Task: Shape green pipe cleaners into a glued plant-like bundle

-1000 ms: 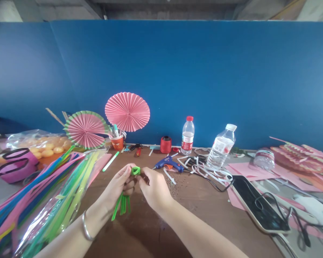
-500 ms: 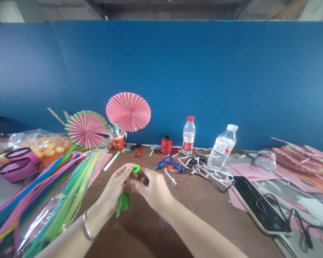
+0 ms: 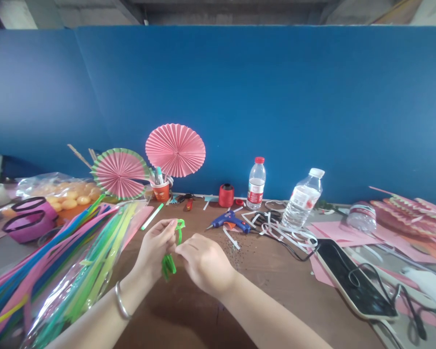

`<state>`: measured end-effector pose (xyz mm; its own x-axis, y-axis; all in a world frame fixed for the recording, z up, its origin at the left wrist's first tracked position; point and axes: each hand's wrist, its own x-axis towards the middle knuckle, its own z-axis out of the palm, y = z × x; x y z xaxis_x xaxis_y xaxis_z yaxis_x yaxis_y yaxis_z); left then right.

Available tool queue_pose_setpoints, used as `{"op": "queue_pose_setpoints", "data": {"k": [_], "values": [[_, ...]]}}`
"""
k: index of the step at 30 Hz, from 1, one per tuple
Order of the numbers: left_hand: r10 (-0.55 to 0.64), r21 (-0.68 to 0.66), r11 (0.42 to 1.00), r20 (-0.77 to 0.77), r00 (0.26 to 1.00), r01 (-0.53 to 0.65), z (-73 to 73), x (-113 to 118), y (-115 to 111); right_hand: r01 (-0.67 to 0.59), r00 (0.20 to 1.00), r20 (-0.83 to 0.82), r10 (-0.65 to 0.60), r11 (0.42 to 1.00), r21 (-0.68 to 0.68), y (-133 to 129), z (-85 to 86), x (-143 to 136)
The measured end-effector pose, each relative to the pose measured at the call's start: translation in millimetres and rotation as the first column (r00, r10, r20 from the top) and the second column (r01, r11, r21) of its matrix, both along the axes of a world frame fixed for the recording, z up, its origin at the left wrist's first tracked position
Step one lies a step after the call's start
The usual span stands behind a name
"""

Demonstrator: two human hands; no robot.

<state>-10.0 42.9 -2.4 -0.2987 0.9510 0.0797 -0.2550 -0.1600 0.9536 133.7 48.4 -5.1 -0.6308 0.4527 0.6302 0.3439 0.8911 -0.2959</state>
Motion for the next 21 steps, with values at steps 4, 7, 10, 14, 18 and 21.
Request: {"op": "queue_pose_setpoints", "data": {"k": [4,7,10,14,18,21], "values": [[0.056,-0.022,0.998,-0.104,0.993,-0.058,-1.6,-1,0,-0.081,0.996,-0.043,0.083,0.996,0.041,-3,8.0,1],[0.024,-0.085,0.996,-0.185,0.982,-0.041,1.1,2,0,-0.082,0.989,-0.123,0.081,0.997,0.001,0,16.9,4],[-0.052,-0.162,0.986,-0.172,0.984,0.024,4.0,7,-1,-0.004,0.973,-0.231,-0.026,0.992,-0.127,8,23.6,10],[-0.103,-0.185,0.980,-0.165,0.981,0.071,4.1,9,-2,0.086,0.917,-0.329,-0.227,0.916,-0.393,17,26.3,15],[-0.171,-0.184,0.972,-0.118,0.978,0.148,2.9,7,-2,0.073,0.878,-0.352,-0.325,0.817,-0.572,22,25.4,16],[-0.229,-0.207,0.957,-0.105,0.968,0.204,3.9,7,-3,0.043,0.857,-0.369,-0.360,0.764,-0.644,26,23.2,15]]}}
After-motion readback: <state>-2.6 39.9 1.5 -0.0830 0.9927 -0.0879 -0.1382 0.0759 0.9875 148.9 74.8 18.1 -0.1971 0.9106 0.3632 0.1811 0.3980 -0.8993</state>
